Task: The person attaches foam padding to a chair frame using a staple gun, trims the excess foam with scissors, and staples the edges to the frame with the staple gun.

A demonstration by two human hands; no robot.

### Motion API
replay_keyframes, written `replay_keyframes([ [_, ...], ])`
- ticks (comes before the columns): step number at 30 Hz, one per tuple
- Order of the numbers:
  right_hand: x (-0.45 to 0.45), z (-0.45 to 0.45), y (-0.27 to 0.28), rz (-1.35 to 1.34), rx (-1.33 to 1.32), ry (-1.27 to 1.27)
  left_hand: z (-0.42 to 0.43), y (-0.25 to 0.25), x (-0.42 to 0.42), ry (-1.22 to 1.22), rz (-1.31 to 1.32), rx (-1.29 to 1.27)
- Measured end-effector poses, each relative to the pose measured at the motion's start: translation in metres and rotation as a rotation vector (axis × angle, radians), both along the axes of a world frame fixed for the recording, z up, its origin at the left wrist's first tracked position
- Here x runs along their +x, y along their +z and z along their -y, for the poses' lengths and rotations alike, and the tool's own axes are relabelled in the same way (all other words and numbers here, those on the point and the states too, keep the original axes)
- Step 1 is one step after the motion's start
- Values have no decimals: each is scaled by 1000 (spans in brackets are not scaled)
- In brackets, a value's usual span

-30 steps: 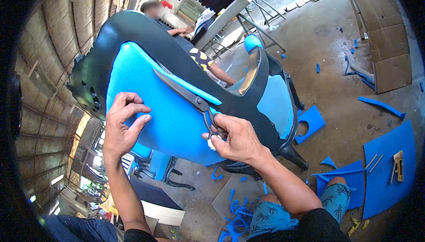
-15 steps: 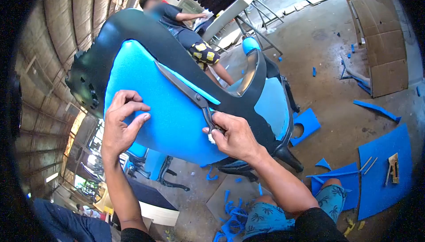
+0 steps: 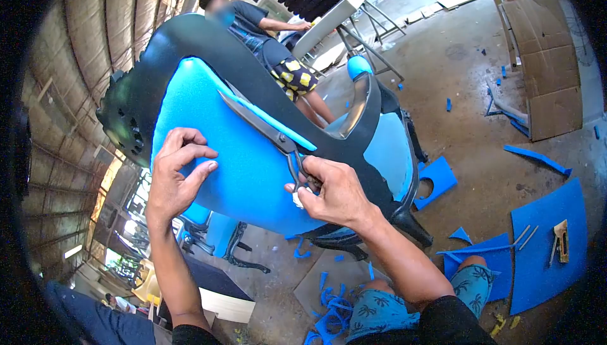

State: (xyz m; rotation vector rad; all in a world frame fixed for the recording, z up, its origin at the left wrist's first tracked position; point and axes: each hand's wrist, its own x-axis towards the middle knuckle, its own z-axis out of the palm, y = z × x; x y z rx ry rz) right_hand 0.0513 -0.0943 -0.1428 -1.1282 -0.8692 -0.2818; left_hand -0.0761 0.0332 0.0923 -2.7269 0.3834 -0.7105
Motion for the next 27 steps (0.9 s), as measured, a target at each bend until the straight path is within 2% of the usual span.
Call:
replay_keyframes([
  [14,0,-5,-4,-24,-22,-29,-1,0,-1,-5,8,0],
  [17,2,-2,-27,-278,154,-3,-2,-2,0,-7,14,-5],
  [20,13,17,-86,-367,211,-198,-3,-4,-1,-15,30,14],
  [23,21,60,-178,-572,195,-252,4,-16,-3,-5,104,79],
  [25,13,94,-235,-687,50,-366,7,-33,5,-54,136,131],
  [27,-2,111,-307,-972,-15,-347,11,-51,17,-87,154,191],
])
